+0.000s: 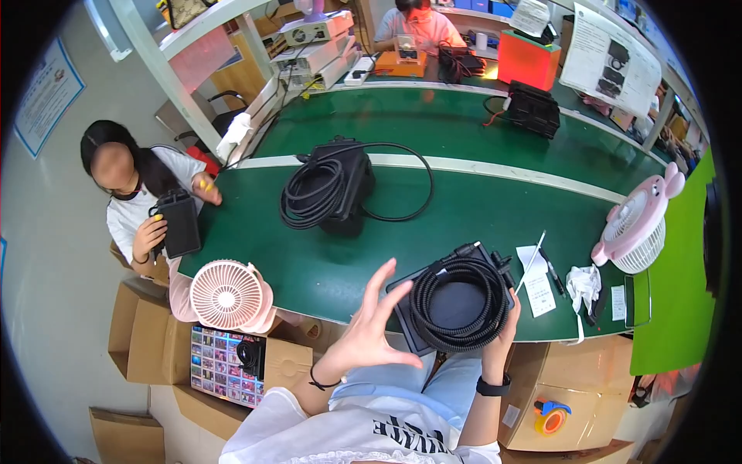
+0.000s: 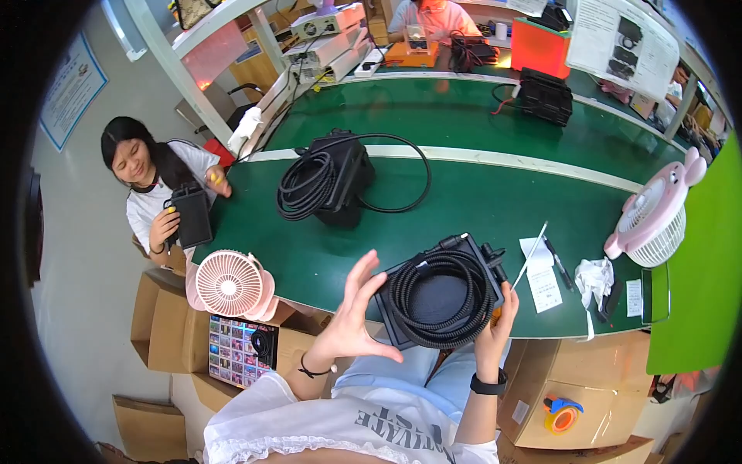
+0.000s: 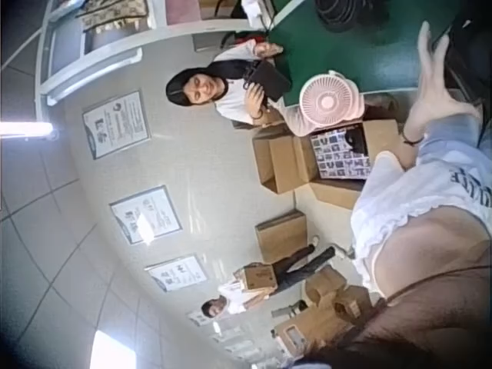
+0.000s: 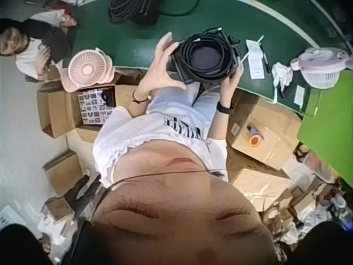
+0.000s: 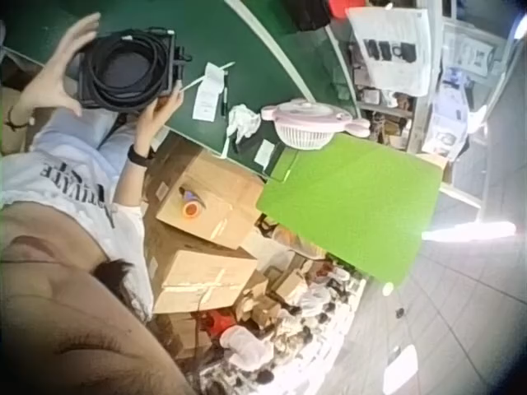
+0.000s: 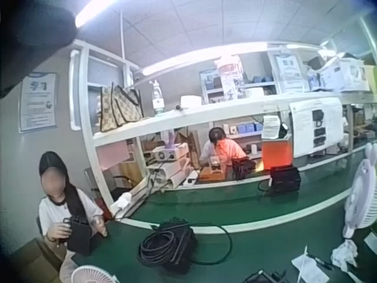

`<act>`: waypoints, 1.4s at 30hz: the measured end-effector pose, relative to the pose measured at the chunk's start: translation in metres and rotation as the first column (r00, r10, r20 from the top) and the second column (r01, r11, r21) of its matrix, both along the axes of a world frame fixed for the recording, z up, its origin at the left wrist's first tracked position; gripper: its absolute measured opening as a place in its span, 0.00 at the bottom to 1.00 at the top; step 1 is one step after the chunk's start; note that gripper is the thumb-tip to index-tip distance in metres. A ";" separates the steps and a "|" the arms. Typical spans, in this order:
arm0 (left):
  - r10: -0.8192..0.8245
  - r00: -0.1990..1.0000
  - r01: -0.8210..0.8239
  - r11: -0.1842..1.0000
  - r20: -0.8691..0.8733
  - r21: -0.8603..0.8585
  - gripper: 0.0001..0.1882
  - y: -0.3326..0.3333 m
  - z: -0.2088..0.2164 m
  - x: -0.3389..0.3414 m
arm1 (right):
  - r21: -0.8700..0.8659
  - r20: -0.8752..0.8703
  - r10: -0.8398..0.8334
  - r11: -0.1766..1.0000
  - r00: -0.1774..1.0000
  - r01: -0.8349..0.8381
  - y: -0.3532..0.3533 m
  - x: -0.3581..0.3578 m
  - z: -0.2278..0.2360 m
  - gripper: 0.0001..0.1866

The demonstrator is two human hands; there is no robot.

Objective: Assembling components of a solar power system into a black plastic casing using a screwdriver.

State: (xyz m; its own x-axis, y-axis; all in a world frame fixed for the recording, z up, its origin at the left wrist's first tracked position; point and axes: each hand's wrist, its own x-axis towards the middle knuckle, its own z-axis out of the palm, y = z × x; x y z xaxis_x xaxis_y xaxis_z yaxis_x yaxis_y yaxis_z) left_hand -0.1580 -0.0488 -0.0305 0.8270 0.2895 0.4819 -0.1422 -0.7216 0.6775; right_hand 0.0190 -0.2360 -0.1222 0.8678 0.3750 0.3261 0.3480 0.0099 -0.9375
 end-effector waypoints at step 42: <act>0.650 0.752 -0.638 0.760 0.109 -0.127 0.77 0.094 -0.020 0.061 | -0.239 0.169 -0.075 0.964 0.983 0.115 0.061 0.012 0.006 0.08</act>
State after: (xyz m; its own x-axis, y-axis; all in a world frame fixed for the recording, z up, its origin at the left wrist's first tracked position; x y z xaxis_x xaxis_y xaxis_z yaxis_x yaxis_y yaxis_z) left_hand -0.0972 0.0451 -0.0509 0.3577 0.7698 0.5286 0.2408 -0.6230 0.7443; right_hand 0.0305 -0.1746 -0.1159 0.8487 0.3790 0.3688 0.4788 -0.2547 -0.8402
